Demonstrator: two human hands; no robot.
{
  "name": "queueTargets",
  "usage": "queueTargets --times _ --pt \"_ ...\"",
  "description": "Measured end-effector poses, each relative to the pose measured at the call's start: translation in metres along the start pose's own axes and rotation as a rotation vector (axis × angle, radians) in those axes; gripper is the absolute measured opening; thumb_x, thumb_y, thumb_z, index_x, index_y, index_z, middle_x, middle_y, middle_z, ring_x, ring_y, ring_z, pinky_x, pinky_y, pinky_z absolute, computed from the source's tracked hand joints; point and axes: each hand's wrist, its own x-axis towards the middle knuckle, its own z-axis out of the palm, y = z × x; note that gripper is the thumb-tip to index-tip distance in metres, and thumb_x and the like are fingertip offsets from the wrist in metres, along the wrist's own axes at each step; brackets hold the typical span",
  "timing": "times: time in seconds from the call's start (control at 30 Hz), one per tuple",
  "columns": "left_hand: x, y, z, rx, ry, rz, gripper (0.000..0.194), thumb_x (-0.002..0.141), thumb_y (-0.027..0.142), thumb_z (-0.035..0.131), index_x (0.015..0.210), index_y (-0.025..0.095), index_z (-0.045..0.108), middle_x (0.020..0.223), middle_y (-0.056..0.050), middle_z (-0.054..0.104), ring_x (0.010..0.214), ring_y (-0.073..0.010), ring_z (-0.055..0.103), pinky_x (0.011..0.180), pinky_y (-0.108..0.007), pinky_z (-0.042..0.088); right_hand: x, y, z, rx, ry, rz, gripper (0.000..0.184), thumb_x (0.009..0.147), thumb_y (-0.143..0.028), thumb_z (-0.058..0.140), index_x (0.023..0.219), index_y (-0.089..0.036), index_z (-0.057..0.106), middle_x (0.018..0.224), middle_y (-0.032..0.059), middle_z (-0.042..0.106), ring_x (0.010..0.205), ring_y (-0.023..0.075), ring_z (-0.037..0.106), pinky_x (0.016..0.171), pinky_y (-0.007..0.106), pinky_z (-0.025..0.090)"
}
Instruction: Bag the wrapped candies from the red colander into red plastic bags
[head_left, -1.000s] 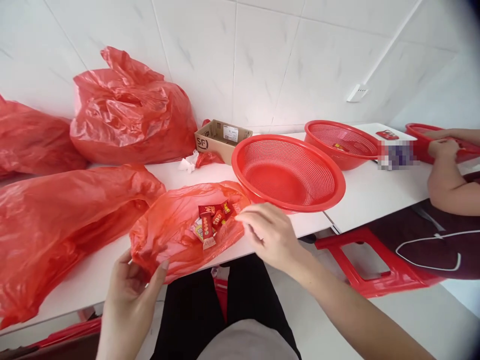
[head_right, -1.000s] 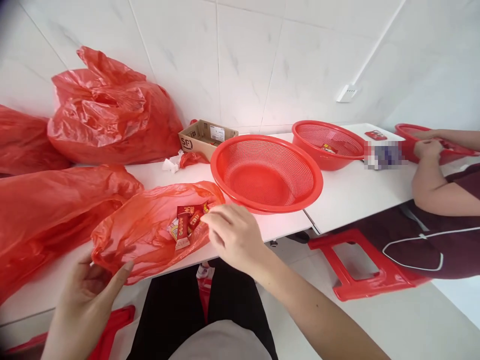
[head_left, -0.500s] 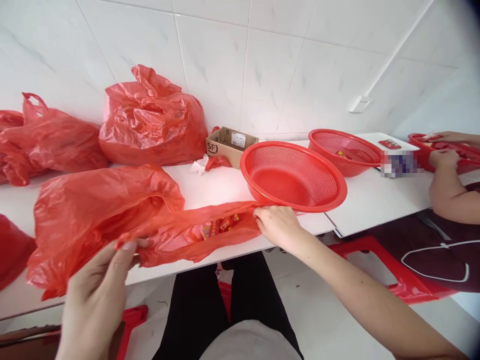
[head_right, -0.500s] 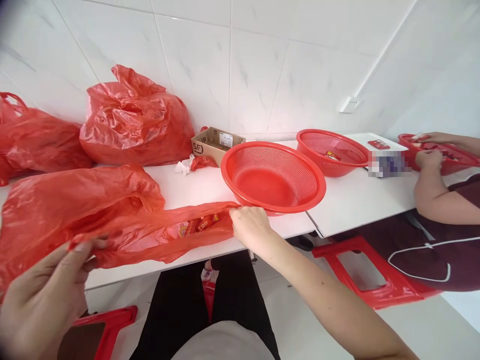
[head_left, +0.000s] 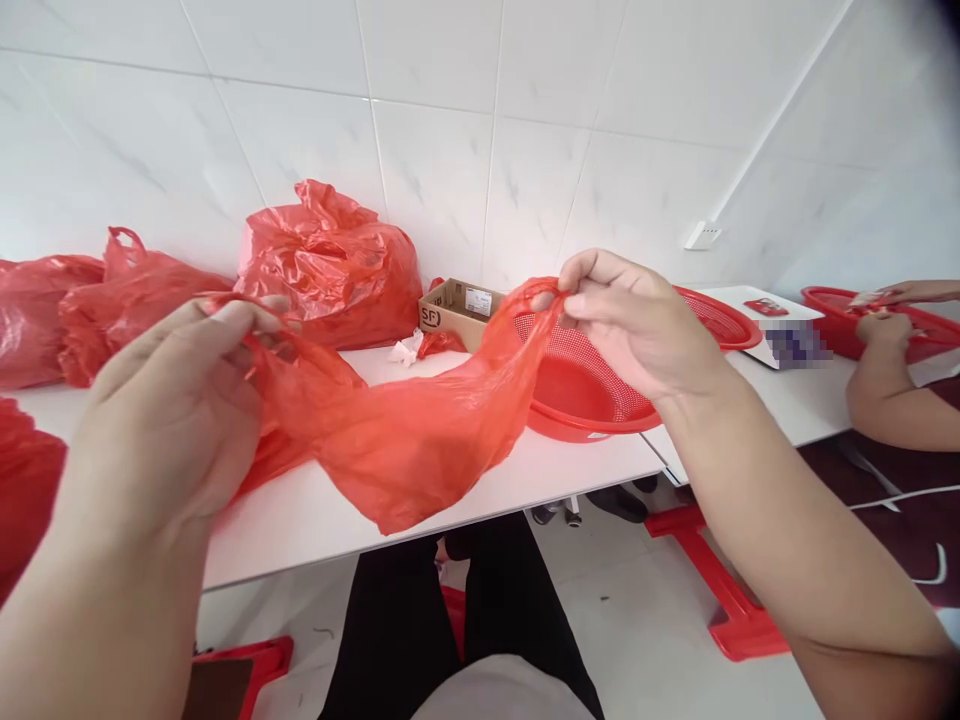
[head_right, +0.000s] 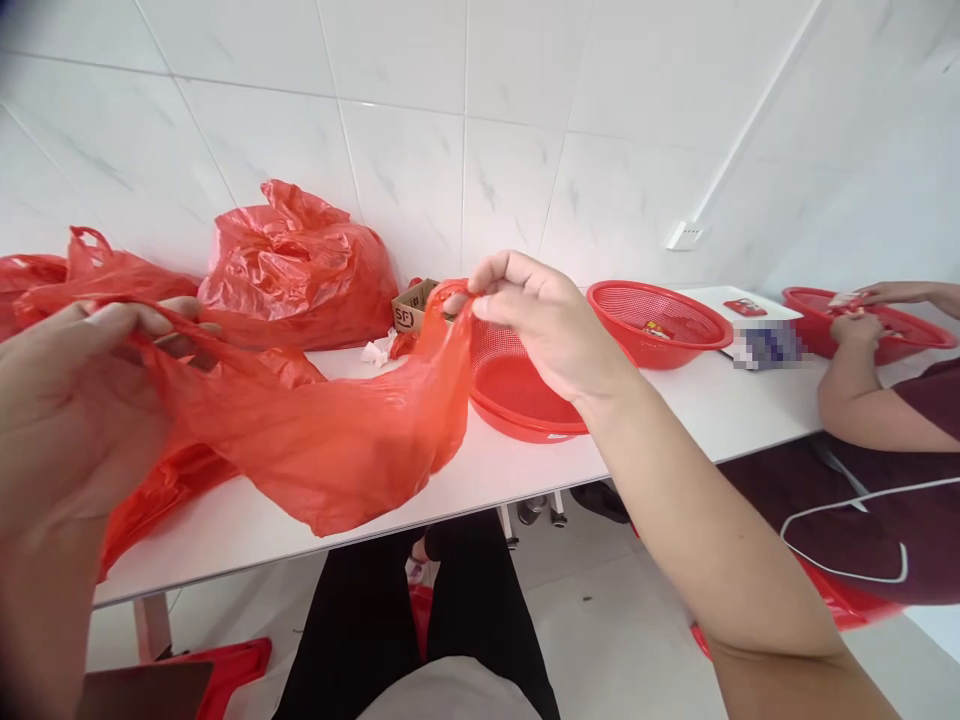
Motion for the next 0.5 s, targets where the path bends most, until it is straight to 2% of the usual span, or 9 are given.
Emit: queueTargets --times 0.07,0.13,0.23,0.3,0.37,0.43,0.5 --pt "-0.005 0.004 0.006 -0.123 -0.009 -0.038 0.011 0.087 0.011 0.061 0.081 0.014 0.069 0.093 -0.003 0.066 0.102 -0.0155 0.062 0.089 -0.025 0.049 0.002 -0.003 -0.005 0.049 -0.031 0.038 0.01 0.09 -0.032 0.056 0.086 -0.023 0.057 0.083 -0.0003 0.066 0.083 0.0166 0.066 0.071 0.032 0.053" --pt "-0.011 0.007 0.009 -0.131 -0.045 -0.049 0.012 0.087 0.008 0.062 0.084 0.015 0.071 0.098 -0.003 0.068 0.102 -0.0152 0.063 0.084 -0.022 0.05 0.002 -0.004 -0.009 0.1 -0.035 0.067 0.013 0.088 -0.037 0.057 0.088 -0.025 0.055 0.08 -0.0018 0.065 0.079 0.0158 0.065 0.068 0.031 0.052" --pt "-0.017 0.011 0.008 -0.114 -0.122 -0.084 0.016 0.089 0.011 0.06 0.093 0.021 0.072 0.104 -0.002 0.068 0.093 -0.0133 0.063 0.074 -0.021 0.052 0.005 -0.002 -0.012 0.191 -0.038 0.069 0.014 0.085 -0.037 0.061 0.091 -0.026 0.054 0.083 -0.0028 0.065 0.08 0.0163 0.065 0.07 0.032 0.053" --pt "-0.017 0.013 0.009 -0.118 -0.206 -0.105 0.018 0.089 0.017 0.062 0.103 0.024 0.07 0.106 -0.002 0.068 0.088 -0.0143 0.064 0.073 -0.023 0.054 0.009 -0.001 -0.008 0.246 -0.083 0.044 0.014 0.083 -0.033 0.063 0.091 -0.026 0.053 0.085 -0.0027 0.067 0.084 0.0167 0.066 0.074 0.034 0.054" --pt "-0.015 0.014 0.014 -0.064 -0.376 -0.124 0.028 0.086 0.022 0.068 0.113 0.028 0.066 0.103 -0.002 0.068 0.089 -0.0173 0.067 0.077 -0.029 0.057 0.016 -0.005 0.003 0.259 -0.193 0.012 0.014 0.081 -0.027 0.065 0.089 -0.024 0.054 0.085 -0.0024 0.067 0.086 0.0165 0.067 0.077 0.034 0.055" --pt "-0.01 0.014 0.025 0.085 -0.646 -0.215 0.041 0.082 0.028 0.073 0.121 0.03 0.062 0.097 -0.003 0.069 0.085 -0.0201 0.069 0.075 -0.032 0.058 0.022 -0.013 0.018 0.235 -0.342 -0.023 0.014 0.081 -0.024 0.067 0.088 -0.022 0.056 0.086 -0.0016 0.068 0.086 0.0163 0.068 0.077 0.034 0.055" --pt "-0.005 0.012 0.04 0.245 -0.88 -0.32 0.044 0.076 0.029 0.079 0.118 0.027 0.063 0.086 -0.003 0.069 0.077 -0.0206 0.068 0.066 -0.03 0.057 0.027 -0.024 0.036 0.215 -0.481 -0.079 0.011 0.083 -0.022 0.066 0.088 -0.021 0.057 0.087 -0.0005 0.068 0.087 0.0162 0.068 0.076 0.032 0.056"
